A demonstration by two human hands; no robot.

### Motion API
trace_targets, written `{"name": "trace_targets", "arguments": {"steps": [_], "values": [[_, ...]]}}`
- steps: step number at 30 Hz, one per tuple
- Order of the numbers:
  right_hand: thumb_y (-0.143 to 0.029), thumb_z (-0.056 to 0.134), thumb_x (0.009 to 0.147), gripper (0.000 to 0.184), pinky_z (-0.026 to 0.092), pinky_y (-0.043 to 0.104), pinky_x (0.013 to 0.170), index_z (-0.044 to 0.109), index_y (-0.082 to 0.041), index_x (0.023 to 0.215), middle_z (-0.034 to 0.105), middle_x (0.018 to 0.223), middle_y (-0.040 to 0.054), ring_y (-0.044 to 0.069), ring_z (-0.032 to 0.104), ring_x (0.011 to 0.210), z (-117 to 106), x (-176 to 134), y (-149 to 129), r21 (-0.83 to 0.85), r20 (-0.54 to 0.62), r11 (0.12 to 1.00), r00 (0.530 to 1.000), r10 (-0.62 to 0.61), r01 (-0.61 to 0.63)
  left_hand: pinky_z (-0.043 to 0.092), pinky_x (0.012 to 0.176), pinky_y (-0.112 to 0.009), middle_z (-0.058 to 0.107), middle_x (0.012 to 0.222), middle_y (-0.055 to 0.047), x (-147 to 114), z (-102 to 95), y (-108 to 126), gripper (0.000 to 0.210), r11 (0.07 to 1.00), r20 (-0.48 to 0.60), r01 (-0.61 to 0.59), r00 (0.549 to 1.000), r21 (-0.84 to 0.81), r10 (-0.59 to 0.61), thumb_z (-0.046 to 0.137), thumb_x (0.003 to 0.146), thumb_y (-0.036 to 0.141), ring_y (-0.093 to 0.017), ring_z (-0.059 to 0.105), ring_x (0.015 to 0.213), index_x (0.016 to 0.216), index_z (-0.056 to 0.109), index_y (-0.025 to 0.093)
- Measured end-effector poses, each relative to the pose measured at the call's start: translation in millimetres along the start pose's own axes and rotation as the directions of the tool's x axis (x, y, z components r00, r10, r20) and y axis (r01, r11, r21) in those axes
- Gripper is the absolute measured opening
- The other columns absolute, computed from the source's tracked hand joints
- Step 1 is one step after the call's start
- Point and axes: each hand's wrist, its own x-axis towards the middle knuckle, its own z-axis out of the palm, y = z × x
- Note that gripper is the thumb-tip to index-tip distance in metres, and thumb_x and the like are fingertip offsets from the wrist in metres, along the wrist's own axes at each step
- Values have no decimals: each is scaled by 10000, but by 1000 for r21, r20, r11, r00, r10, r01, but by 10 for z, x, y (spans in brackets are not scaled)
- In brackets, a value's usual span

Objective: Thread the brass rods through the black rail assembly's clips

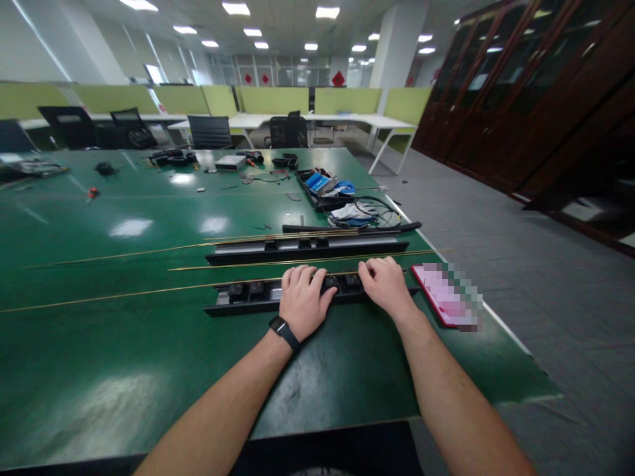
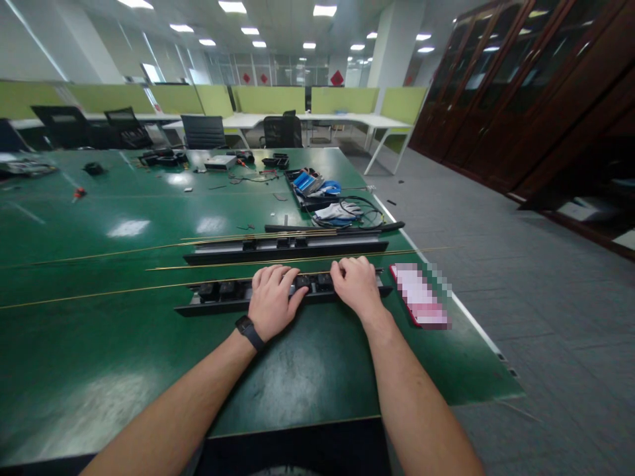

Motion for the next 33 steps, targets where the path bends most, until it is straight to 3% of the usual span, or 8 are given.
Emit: {"name": "trace_targets", "arguments": {"steps": [33], "values": [[-372,503,1018,409,355,375,791,474,-246,630,683,738,54,222,513,772,2,-3,-14,-12,-5,1000,1000,-13,13,380,1117,-491,716,1260,-112,-10,-4,-29,375,1000,-3,-23,1000,-15,22,583,1023,461,-295,602,1248,1306,661,228]]}}
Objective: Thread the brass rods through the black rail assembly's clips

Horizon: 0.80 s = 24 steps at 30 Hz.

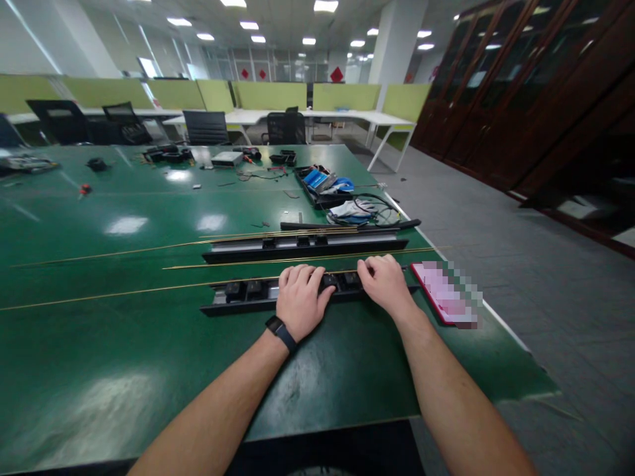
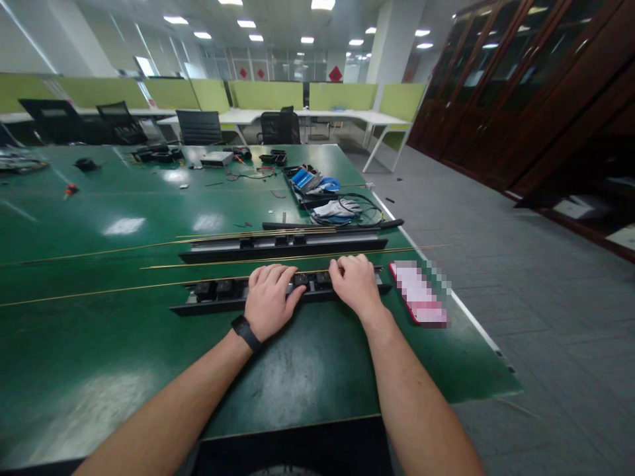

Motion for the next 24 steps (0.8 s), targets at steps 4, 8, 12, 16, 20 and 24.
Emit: {"name": "trace_targets", "arguments": {"steps": [4,8,12,16,20,24], "values": [[-367,506,1014,404,359,374,792,473,-247,630,678,728,53,219,506,760,4,-1,-2,12,-5,1000,1000,-3,3,369,1134,-491,719,1272,-107,-6,6,-11,382,1000,3,-2,1000,-3,2,581,1025,454,-288,605,1257,1320,655,222],[-370,498,1015,405,363,371,794,466,-248,630,671,726,54,216,506,757,8,-1,-1,23,-8,1000,1000,-5,5,359,1137,-490,720,1272,-114,-9,13,-18,401,1000,3,-7,1000,-5,7,565,1034,462,-290,606,1255,1340,646,217],[-370,492,1013,411,368,371,799,453,-249,622,666,723,57,213,502,749,2,1,-11,32,-3,999,1000,2,-2,363,1135,-487,725,1251,-106,-6,8,-18,389,1000,0,-7,1000,-8,7,581,1026,457,-285,611,1244,1325,653,219],[-367,487,1011,413,367,373,791,434,-251,618,663,715,58,214,497,744,-12,1,-28,40,-2,999,1000,7,-7,379,1118,-490,727,1224,-108,0,-2,-15,376,1000,1,-4,1000,-10,4,593,1018,456,-289,621,1210,1306,662,225],[-366,481,1013,419,364,374,784,412,-254,615,659,709,58,213,488,732,-17,2,-32,39,-3,999,1000,4,-4,389,1095,-492,725,1209,-115,3,-1,-15,371,1000,8,-2,1000,-6,2,592,1018,459,-294,621,1190,1296,664,224],[-364,487,1012,415,368,375,790,428,-253,616,665,715,60,215,493,737,-15,4,-24,31,-2,1000,1000,2,-2,387,1089,-483,722,1204,-110,0,8,-23,371,1000,12,-7,1000,-4,7,594,1018,460,-289,616,1189,1296,656,222]]}}
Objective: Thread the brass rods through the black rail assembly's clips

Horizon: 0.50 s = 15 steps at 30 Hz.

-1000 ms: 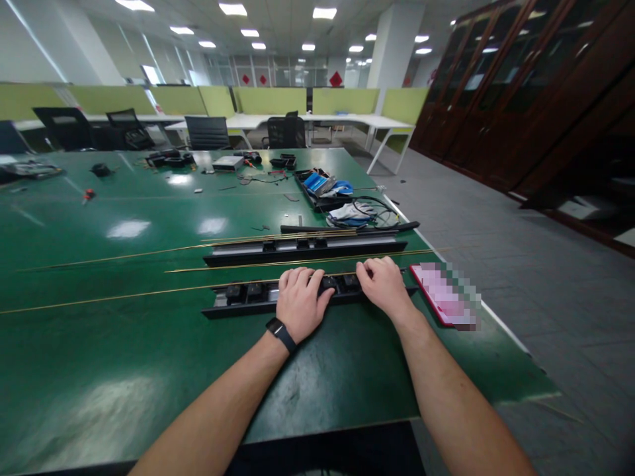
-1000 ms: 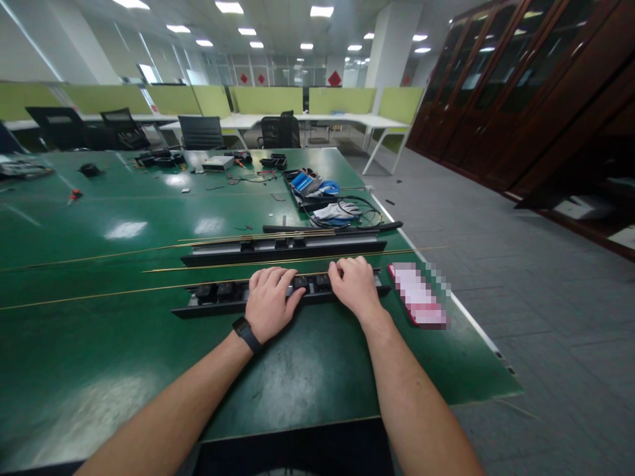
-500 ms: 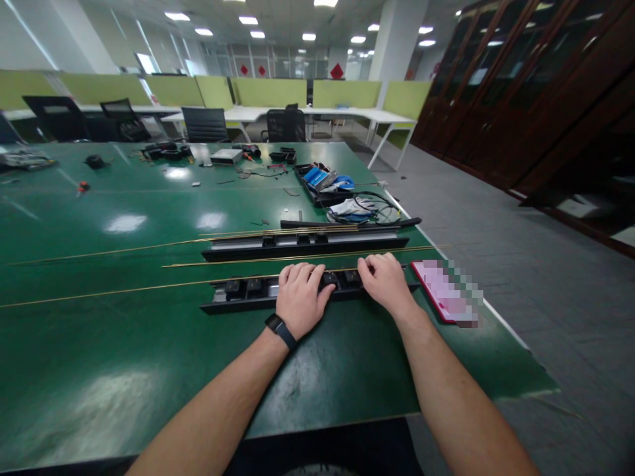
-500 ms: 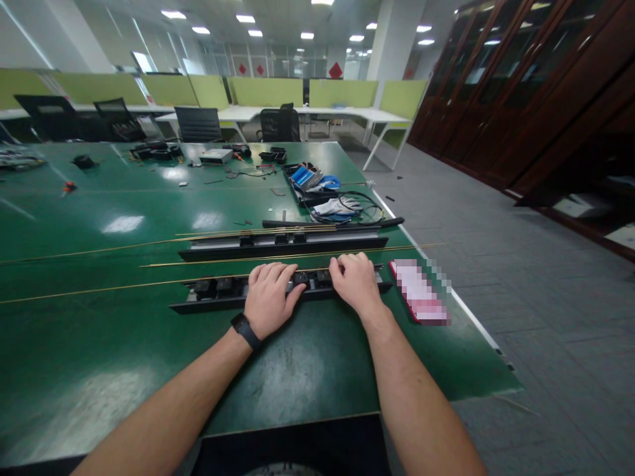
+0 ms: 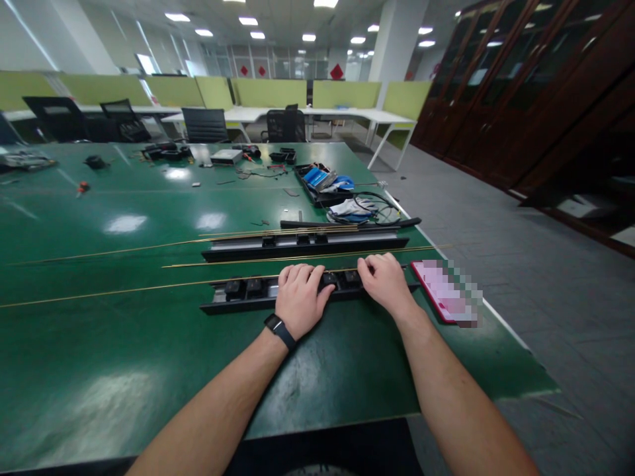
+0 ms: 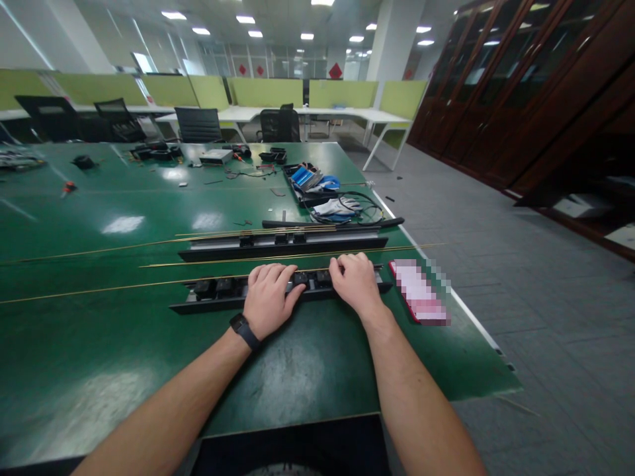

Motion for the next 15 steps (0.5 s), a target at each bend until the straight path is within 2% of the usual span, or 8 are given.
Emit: {"name": "trace_targets", "arguments": {"steps": [15], "values": [[-366,490,1015,416,359,374,781,424,-255,620,663,718,55,219,490,748,14,-3,19,-12,4,1000,1000,4,-4,388,1076,-485,724,1198,-108,3,-19,-9,363,1000,9,0,1000,-1,0,593,1021,457,-291,616,1176,1287,652,218]]}}
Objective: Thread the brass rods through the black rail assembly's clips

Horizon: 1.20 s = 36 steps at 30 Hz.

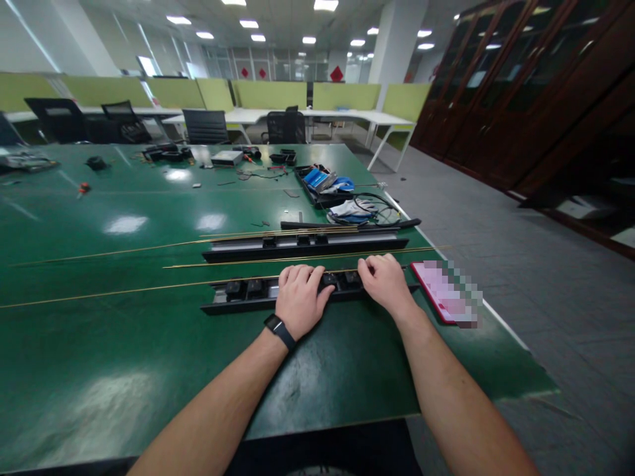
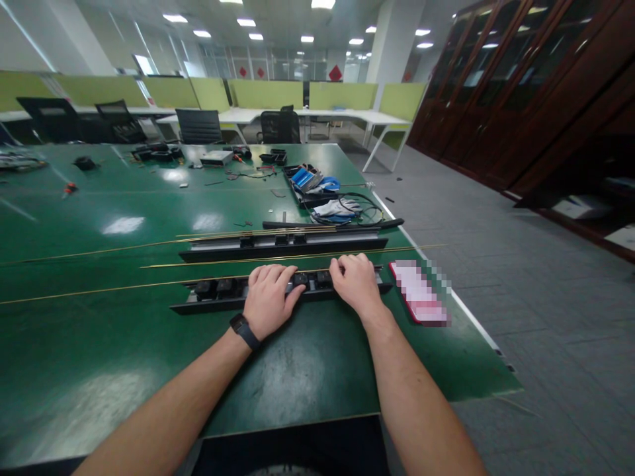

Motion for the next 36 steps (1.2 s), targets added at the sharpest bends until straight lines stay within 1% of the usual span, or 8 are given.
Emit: {"name": "trace_targets", "arguments": {"steps": [7,15,18,21,29,36], "values": [[-359,484,1010,418,362,377,784,408,-256,611,667,721,60,216,488,745,-21,6,-17,-18,11,1000,1000,4,-3,375,1115,-492,710,1255,-113,-7,-17,5,363,1000,0,13,1000,-10,-13,592,1019,452,-302,595,1238,1295,652,225],[-356,474,1012,418,362,378,795,475,-247,608,676,734,69,217,500,746,2,17,62,-48,18,999,1000,12,-11,342,1177,-523,686,1325,-127,-14,-1,-5,384,1000,-16,29,999,-3,-29,590,1010,467,-327,547,1333,1305,664,233],[-355,478,1008,410,356,379,784,491,-245,613,675,731,71,222,500,751,11,17,84,-70,22,997,1000,15,-14,348,1180,-516,685,1322,-125,-17,1,-10,388,1000,-12,28,1000,-10,-28,598,1005,466,-323,547,1332,1308,663,233],[-356,474,1013,415,354,375,786,470,-246,613,675,733,65,218,496,749,12,13,75,-57,14,998,1000,15,-14,353,1177,-517,686,1317,-124,-17,-2,-13,390,999,-10,31,999,-10,-31,599,1005,467,-324,549,1328,1308,661,229],[-467,516,1019,452,350,368,782,468,-244,628,670,734,52,216,498,760,-22,1,-11,10,17,1000,1000,17,-17,334,1190,-533,692,1320,-127,-26,3,-23,387,999,-20,34,999,-2,-34,599,1007,469,-330,549,1333,1297,663,219],[-400,519,1011,427,324,374,761,465,-239,619,682,748,63,228,509,794,-54,6,-1,-40,29,999,999,27,-25,339,1186,-533,694,1317,-124,-16,-5,-16,373,999,-4,33,999,-3,-33,596,1008,457,-331,552,1331,1294,662,227]]}}
